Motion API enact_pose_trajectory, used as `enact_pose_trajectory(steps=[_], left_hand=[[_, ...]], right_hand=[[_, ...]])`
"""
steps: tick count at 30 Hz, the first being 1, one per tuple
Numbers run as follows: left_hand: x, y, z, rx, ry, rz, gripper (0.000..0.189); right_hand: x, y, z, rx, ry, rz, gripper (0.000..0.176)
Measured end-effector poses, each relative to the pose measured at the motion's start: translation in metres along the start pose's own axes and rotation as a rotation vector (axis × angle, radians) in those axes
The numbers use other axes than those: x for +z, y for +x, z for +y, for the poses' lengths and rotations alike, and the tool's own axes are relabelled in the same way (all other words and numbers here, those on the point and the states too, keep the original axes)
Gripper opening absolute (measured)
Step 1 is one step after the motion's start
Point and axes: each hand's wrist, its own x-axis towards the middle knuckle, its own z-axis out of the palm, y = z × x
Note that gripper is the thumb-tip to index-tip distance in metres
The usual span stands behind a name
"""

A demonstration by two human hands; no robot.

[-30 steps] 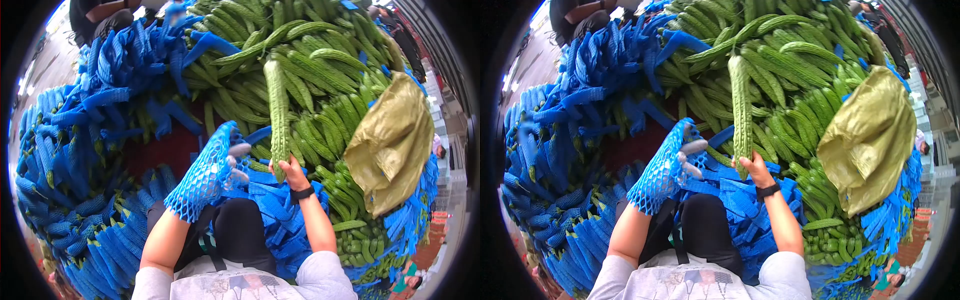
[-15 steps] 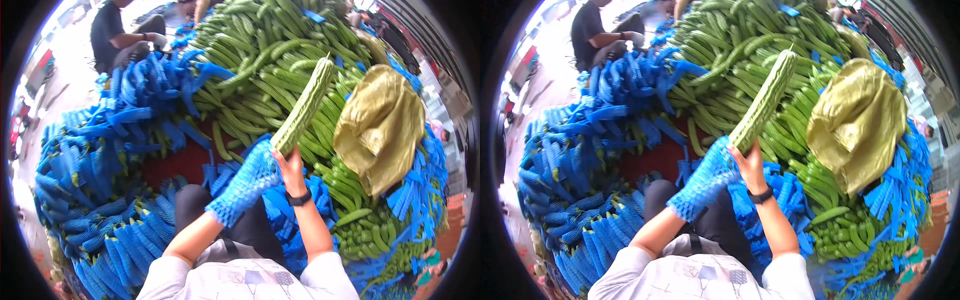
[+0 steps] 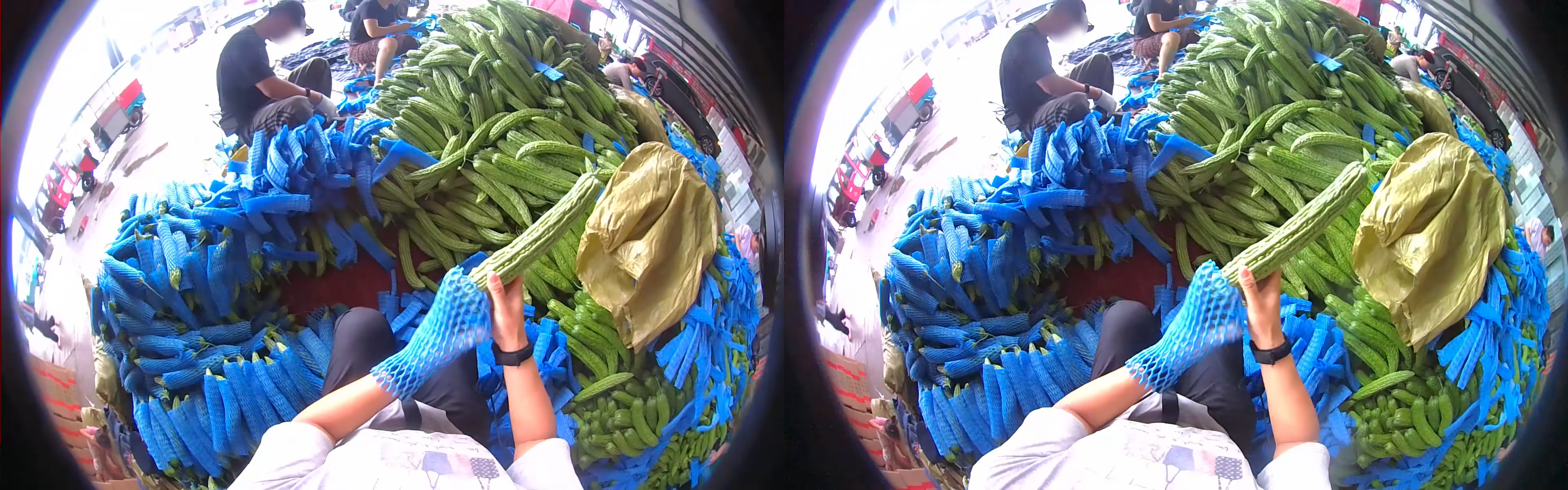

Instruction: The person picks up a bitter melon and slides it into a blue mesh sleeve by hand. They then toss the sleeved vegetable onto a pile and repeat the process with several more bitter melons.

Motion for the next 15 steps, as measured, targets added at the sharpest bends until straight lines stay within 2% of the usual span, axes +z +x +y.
enact_pose_trajectory(steps=[1, 2, 3, 4, 6, 10, 11, 15], left_hand=[[-0.01, 0.005, -0.003, -0.112, -0.617, 0.259, 0.038], [0.007, -0.007, -0.011, -0.117, -0.652, 0.257, 0.043], [0.01, -0.014, -0.005, -0.285, -1.099, 0.242, 0.045], [0.015, -0.019, -0.014, -0.189, -0.896, 0.159, 0.043], [0.019, -0.025, -0.024, -0.1, -0.721, 0.096, 0.042], [0.011, -0.012, -0.019, -0.104, -0.863, 0.164, 0.051], [0.014, -0.008, -0.015, -0.1, -0.913, 0.173, 0.053], [0.032, -0.02, -0.017, -0.275, -1.022, 0.107, 0.059]], right_hand=[[0.008, -0.005, -0.002, -0.024, 0.048, 0.033, 0.049], [0.005, -0.008, 0.002, -0.043, 0.04, 0.054, 0.049], [0.003, -0.011, 0.005, -0.061, 0.033, 0.073, 0.048], [0.0, -0.013, 0.001, -0.032, 0.034, 0.069, 0.049], [-0.004, -0.022, -0.009, 0.038, 0.039, 0.06, 0.05], [0.006, -0.028, -0.004, -0.046, -0.045, 0.057, 0.051], [0.0, -0.029, 0.001, -0.07, -0.193, 0.029, 0.047], [-0.003, -0.04, -0.016, -0.092, -0.459, -0.092, 0.033]])
